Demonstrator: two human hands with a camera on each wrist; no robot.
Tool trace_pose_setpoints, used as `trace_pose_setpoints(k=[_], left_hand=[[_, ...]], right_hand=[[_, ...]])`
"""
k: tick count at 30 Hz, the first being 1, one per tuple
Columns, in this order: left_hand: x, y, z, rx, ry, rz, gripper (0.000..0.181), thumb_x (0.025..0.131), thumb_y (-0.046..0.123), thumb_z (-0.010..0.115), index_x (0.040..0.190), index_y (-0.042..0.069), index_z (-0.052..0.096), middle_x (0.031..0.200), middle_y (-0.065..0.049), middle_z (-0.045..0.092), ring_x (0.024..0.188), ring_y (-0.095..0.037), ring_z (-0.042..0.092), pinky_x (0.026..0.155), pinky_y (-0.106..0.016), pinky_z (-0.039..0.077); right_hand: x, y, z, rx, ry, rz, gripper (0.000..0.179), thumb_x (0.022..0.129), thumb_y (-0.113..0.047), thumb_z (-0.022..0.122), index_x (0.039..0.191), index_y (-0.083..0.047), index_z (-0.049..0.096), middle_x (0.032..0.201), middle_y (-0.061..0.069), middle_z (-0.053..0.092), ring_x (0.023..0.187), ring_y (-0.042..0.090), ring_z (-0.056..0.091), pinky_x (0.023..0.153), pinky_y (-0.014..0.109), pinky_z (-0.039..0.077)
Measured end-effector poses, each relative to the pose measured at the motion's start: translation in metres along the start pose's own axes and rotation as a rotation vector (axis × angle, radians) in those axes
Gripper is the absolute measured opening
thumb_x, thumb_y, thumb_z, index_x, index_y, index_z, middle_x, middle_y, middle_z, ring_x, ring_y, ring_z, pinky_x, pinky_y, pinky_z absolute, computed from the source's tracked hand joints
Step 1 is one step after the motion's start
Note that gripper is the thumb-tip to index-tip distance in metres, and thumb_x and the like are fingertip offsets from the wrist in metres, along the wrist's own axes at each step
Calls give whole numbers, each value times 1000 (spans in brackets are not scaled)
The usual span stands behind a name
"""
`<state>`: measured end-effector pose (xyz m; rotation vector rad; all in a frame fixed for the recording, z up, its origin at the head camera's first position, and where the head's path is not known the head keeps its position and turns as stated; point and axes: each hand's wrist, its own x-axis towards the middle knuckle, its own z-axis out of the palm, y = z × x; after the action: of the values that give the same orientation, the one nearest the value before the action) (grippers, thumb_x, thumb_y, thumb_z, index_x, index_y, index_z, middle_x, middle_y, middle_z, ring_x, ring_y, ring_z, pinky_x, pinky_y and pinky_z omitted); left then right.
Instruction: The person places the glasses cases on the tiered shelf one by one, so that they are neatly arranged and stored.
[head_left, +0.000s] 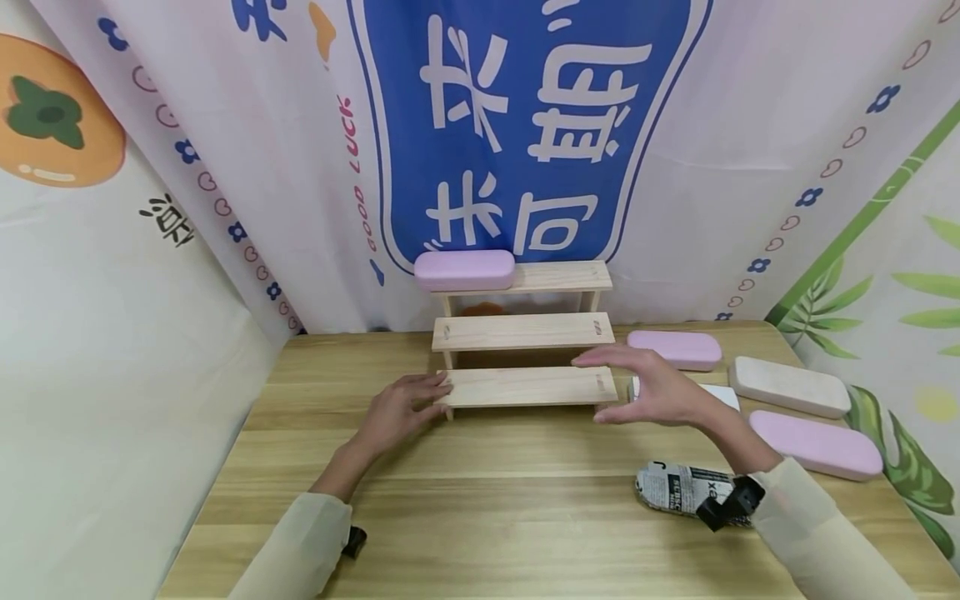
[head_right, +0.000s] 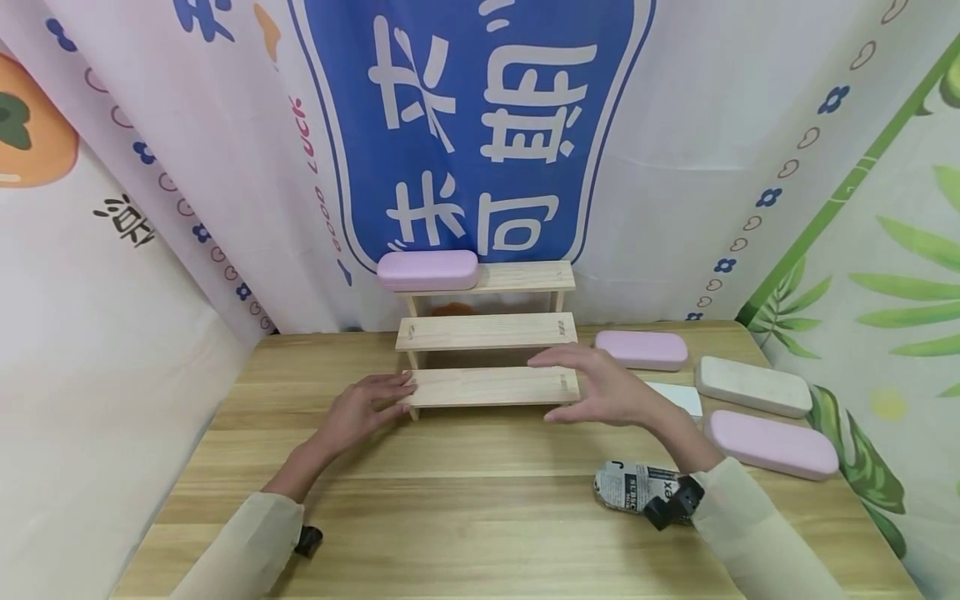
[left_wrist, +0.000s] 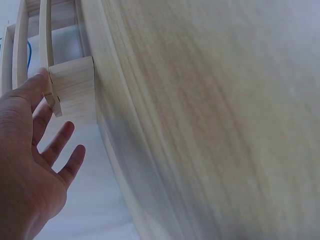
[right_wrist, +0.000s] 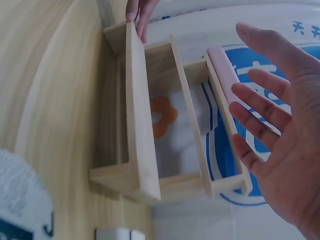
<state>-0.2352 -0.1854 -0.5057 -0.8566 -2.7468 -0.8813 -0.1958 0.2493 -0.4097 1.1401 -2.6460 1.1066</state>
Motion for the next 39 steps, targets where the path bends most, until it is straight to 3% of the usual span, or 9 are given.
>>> trace_pose_setpoints(k=[9,15,23,33,39], left_hand=[[1,-1,0,-11,8,7,35,94,25,82,129,18,77,147,-2,64,133,-36,63,105,-58,55],[2,0,0,-5,4,1,35,94,24,82,129,18,77,147,-2,64,133,-36,63,104,-58,56],[1,-1,1,-8,-1,-6,35,95,26,81,129,19,77,148,-1,63,134,-36,62,106,-59,54],[-2,-2,2,-12,0,-10,35,95,25,81,129,19,77,148,-2,63,134,-38,61,104,-61,54],[0,-1,2,-4,17,16,35,94,24,82,128,18,77,147,-3,64,132,-38,62,103,-60,55]], right_hand=[[-31,14,-4,-43,-49,48,73,79,-34,96,143,-18,66,144,5,67,135,34,60,110,60,48],[-56,24,-4,-36,-72,91,73,79,-38,95,143,-17,66,144,-2,67,133,23,62,109,49,52],[-84,39,-4,-42,-90,58,72,76,-30,97,138,-9,68,136,1,72,121,15,67,98,42,58],[-115,47,-1,5,-191,114,71,82,-34,93,142,-9,64,138,3,70,122,14,65,95,38,58],[-129,50,-1,13,-182,94,71,80,-32,94,139,-7,65,135,5,72,121,14,65,90,36,59]])
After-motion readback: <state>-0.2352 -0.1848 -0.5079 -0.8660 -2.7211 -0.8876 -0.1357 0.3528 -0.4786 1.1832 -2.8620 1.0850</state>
